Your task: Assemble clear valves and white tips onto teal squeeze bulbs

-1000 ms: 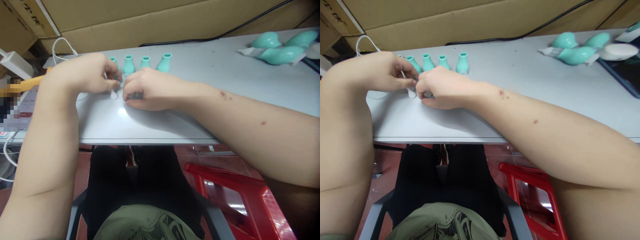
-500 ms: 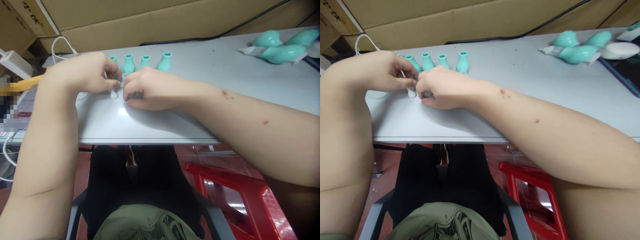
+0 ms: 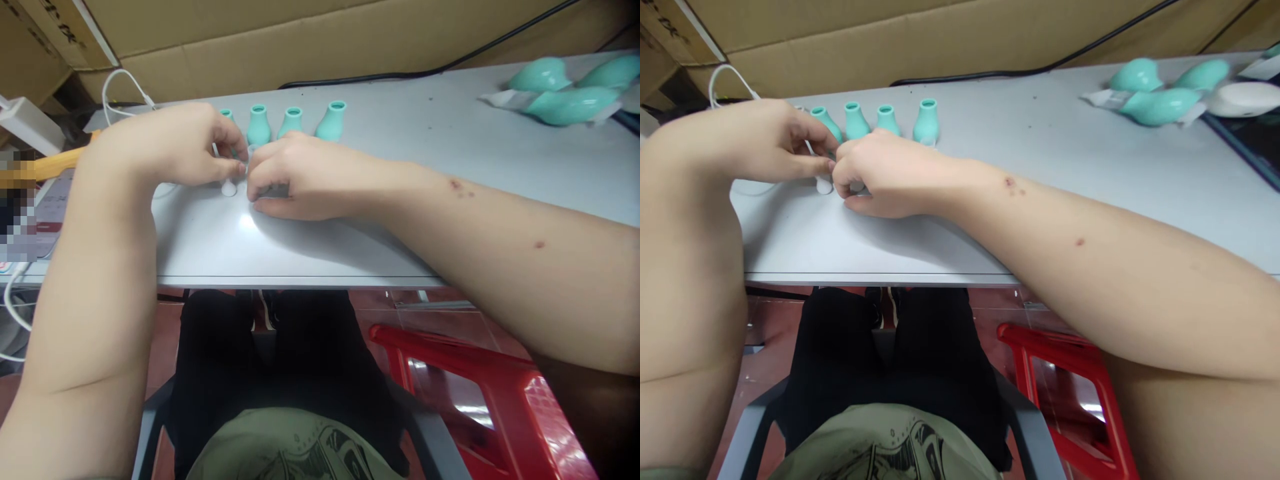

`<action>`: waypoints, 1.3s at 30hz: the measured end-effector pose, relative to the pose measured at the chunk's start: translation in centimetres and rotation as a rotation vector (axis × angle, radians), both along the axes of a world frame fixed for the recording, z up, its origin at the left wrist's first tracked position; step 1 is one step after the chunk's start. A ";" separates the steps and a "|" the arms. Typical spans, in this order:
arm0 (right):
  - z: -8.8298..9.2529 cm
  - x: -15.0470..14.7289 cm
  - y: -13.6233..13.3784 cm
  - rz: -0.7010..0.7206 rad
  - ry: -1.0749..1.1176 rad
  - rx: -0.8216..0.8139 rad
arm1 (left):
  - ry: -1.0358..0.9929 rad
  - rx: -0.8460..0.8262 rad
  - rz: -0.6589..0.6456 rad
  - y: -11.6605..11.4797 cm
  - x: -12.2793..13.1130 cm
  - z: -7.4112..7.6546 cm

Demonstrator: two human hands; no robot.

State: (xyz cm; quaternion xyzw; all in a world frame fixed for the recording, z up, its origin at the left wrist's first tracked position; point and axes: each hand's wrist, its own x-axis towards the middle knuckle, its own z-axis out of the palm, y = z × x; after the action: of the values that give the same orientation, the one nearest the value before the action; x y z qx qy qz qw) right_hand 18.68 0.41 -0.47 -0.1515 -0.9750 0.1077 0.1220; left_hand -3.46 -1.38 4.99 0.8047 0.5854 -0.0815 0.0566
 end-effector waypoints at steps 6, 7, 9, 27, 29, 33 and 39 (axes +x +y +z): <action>0.0 0.0 0.0 0.002 -0.007 0.007 | 0.010 -0.024 0.012 0.1 -0.1 0.0; 0.0 0.0 0.0 0.001 -0.013 0.008 | 0.012 -0.023 0.009 0.1 -0.1 -0.1; 0.1 0.0 0.0 -0.001 -0.024 0.010 | 0.015 -0.016 0.002 0.1 -0.1 -0.1; -0.1 0.2 0.0 0.005 -0.032 0.021 | -0.019 -0.039 -0.017 0.0 0.2 0.2; -0.1 0.2 -0.1 0.005 -0.022 0.023 | -0.026 -0.034 -0.024 0.0 0.1 0.2; -0.2 0.2 0.0 0.009 -0.012 0.023 | -0.021 -0.018 -0.034 0.0 0.1 0.0; -0.3 0.2 0.0 0.009 -0.015 0.028 | -0.023 -0.021 -0.033 0.0 0.1 0.0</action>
State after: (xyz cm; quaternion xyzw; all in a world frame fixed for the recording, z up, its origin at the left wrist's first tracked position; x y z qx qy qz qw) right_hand 18.92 0.45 -0.79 -0.1461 -0.9779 0.0936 0.1164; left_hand -3.39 -1.37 5.01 0.8144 0.5705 -0.0793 0.0705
